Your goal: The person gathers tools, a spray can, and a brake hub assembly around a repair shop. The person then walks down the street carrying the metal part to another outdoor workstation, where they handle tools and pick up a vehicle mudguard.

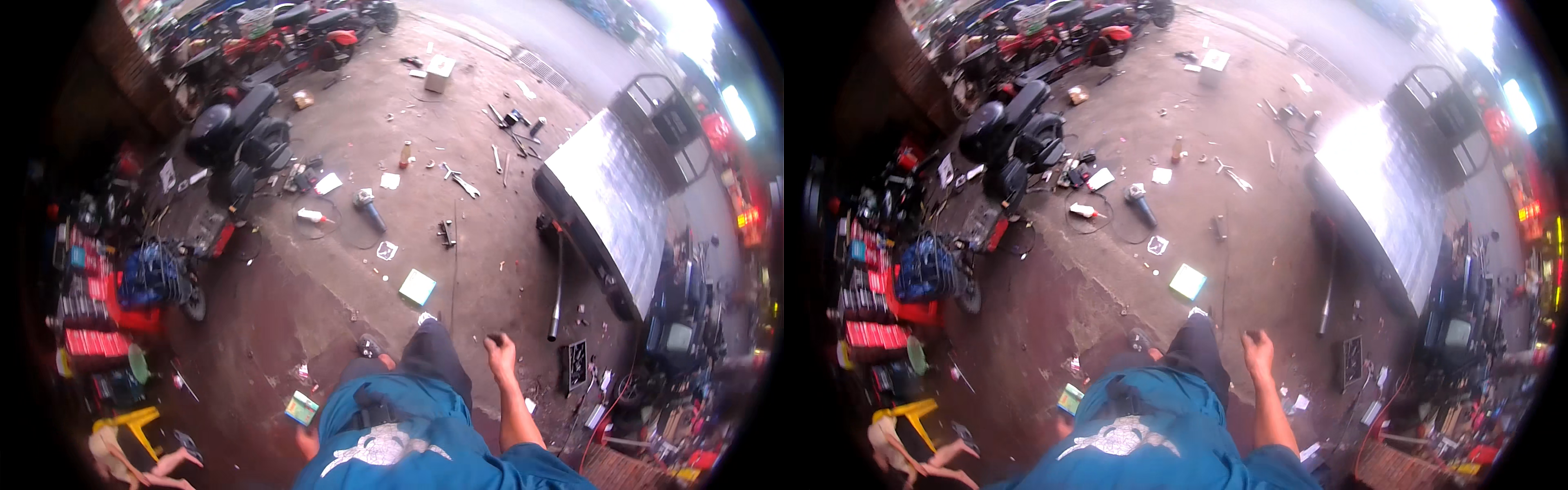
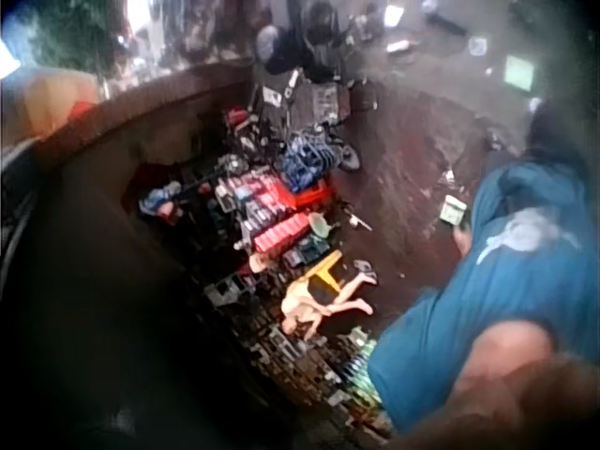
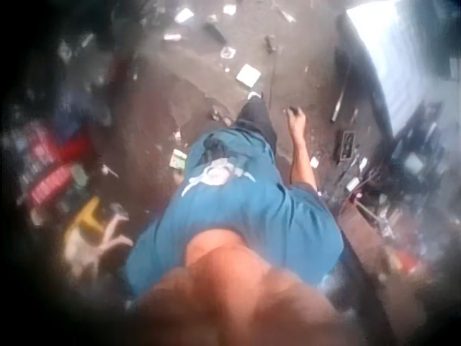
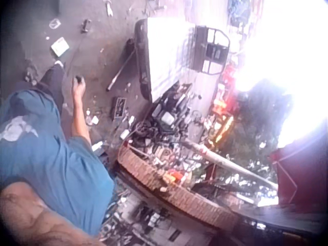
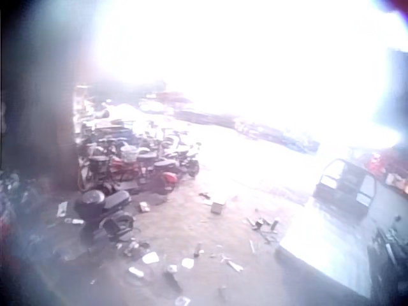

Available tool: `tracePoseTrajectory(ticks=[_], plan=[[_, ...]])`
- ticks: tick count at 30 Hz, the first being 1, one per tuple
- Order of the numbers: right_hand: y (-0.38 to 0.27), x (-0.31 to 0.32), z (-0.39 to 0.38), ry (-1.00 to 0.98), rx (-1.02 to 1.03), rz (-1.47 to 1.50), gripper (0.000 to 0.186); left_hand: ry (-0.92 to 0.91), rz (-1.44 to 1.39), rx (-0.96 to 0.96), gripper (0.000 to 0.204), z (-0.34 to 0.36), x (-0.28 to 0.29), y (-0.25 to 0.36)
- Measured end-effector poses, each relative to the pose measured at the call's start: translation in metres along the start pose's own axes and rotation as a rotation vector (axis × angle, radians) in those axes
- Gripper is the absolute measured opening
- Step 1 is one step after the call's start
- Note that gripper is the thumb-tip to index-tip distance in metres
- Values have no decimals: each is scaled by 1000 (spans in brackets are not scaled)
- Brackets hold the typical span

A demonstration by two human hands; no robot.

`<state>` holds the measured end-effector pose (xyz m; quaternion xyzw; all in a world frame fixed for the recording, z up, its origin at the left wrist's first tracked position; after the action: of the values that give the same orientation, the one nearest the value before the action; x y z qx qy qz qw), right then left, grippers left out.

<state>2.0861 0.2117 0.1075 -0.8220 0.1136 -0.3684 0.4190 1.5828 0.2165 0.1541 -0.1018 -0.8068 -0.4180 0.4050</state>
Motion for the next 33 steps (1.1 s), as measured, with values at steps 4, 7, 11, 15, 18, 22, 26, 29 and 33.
tracePoseTrajectory(ticks=[4,7,11,15,18,22,26,29,33], plan=[[63,-14,-2,20,-128,-100,27,210,78,107,23,0,34,16],[42,-36,34,-2,-132,-179,30,172,82,80,21,30,16,50],[2,-54,97,-105,-120,-43,31,-77,85,-15,19,92,-52,135],[-47,-66,140,-231,-58,-142,33,-279,-212,-48,17,241,-119,169],[-43,-85,186,-307,16,-134,35,-219,-269,-438,5,341,-150,203],[7,-33,221,-223,-274,-95,52,-450,593,-746,40,162,-223,392],[78,21,237,16,-353,-234,42,-523,711,-818,37,143,-296,423],[89,55,246,38,-467,-278,44,-583,676,-804,36,173,-342,412],[65,64,258,8,-711,-201,46,-679,637,-729,31,168,-387,423]])
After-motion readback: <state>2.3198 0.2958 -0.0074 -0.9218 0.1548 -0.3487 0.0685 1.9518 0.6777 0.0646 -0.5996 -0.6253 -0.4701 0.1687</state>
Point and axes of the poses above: each hand's wrist, its own z-axis towards the middle knuckle, its own x-axis out of the back of the hand, y = z × x, the point moved 3 cm from there along z, towards the middle knuckle, and after that the axes turned 1 degree about -y, right-handed, at the moved point
